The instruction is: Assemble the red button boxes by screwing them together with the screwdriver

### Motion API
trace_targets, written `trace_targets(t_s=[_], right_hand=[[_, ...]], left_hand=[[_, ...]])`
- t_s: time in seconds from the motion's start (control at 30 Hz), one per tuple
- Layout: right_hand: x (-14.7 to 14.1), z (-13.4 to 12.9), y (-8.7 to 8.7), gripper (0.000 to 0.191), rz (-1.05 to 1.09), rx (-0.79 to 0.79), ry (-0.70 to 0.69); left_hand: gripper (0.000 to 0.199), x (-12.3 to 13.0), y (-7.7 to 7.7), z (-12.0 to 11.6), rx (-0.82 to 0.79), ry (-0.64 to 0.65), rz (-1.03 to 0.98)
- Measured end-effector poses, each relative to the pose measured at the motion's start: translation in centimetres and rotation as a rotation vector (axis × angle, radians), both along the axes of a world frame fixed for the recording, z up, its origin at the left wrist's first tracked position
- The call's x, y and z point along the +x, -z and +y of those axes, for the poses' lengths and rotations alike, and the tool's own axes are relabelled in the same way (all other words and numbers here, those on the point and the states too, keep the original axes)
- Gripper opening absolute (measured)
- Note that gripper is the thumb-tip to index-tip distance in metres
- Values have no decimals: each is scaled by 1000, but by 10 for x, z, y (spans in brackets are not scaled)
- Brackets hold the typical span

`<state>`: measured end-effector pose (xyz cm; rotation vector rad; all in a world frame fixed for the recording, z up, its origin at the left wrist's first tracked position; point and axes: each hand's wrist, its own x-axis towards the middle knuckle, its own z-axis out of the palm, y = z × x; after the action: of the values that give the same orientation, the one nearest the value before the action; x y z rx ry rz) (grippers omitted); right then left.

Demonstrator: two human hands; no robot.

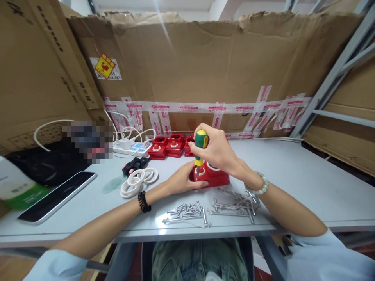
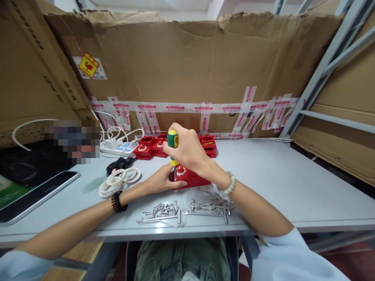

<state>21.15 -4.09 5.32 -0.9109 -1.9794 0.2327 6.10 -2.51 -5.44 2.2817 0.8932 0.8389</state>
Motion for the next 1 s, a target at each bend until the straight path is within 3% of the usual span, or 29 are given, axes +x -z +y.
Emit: trace_targets(t_s=[0.13, 0.33, 0.47, 0.73, 0.9, 1.0], right_hand=[[-3, -1, 3, 19, -42, 23, 66], [-9, -13, 3, 35, -269, 130, 310], [-1, -14, -7, 22, -268, 20, 85], [23, 14, -19, 20, -252, -181, -464], [26, 11, -23, 21, -284, -208, -517], [25, 9, -23, 19, -297, -204, -509]], left_hand=[[48, 0, 1, 1, 15, -5, 8], [46, -2, 6, 2, 16, -52, 58], [45, -2, 3, 3, 22, -17, 63], [43, -1, -4, 1, -16, 60, 45], [55, -5, -12, -7, 204, -52, 47], [30, -10, -21, -14, 217, -62, -38]])
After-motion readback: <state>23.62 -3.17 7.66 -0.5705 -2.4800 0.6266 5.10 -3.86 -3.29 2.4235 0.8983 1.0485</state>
